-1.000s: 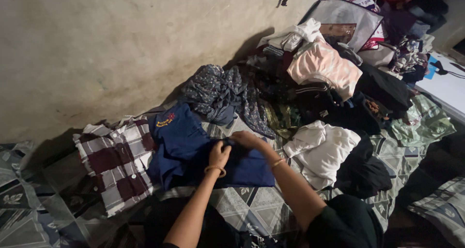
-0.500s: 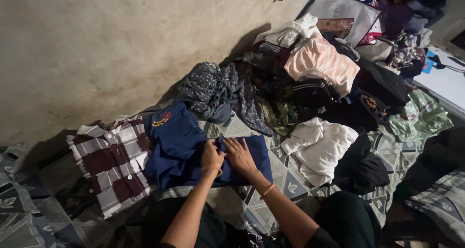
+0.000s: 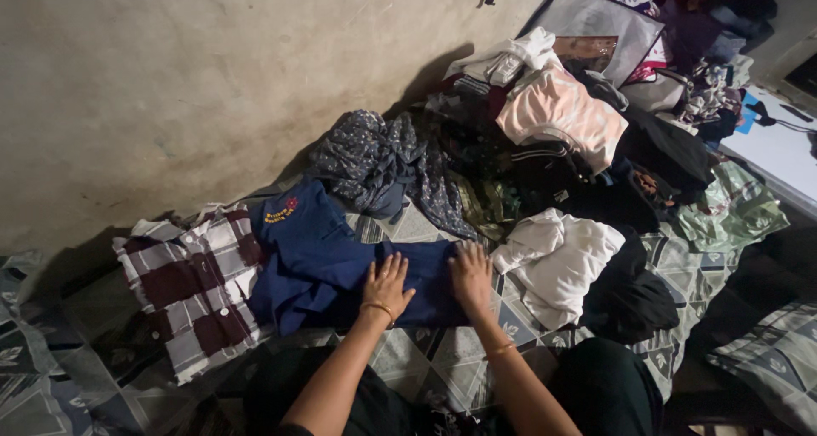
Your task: The person folds several garments on a bed, including a blue shirt, black pants, a pink tie-dye shirt, and a white shirt. Each item is smoothed, folded into a compact rectangle, and placed in a growing stack.
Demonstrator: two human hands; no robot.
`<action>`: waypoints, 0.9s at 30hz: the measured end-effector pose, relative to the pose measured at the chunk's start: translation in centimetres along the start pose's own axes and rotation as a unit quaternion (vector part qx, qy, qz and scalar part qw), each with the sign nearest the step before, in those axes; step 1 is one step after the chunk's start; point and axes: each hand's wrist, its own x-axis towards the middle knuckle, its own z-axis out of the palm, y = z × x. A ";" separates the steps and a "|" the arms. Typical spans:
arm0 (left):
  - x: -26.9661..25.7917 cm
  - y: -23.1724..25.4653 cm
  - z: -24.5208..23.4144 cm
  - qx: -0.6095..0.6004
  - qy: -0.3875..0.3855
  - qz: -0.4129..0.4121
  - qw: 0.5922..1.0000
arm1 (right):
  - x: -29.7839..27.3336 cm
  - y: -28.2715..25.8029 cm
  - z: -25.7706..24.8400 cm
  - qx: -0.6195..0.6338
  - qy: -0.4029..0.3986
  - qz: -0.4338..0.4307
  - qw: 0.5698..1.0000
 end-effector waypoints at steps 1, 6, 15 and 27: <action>0.0 0.0 0.0 0.004 -0.006 -0.004 1.000 | -0.4 0.8 0.0 0.070 0.022 0.036 0.997; 0.9 -0.7 -1.5 -0.091 0.052 -0.106 0.989 | -2.9 2.7 0.3 0.312 0.041 0.209 0.926; 1.6 -3.7 1.0 -0.167 0.075 -0.248 0.951 | -4.0 2.9 0.9 0.300 0.028 0.195 0.933; 0.1 -3.7 0.9 -0.164 -0.051 -0.284 0.943 | -4.6 3.1 0.9 0.298 0.011 0.179 0.938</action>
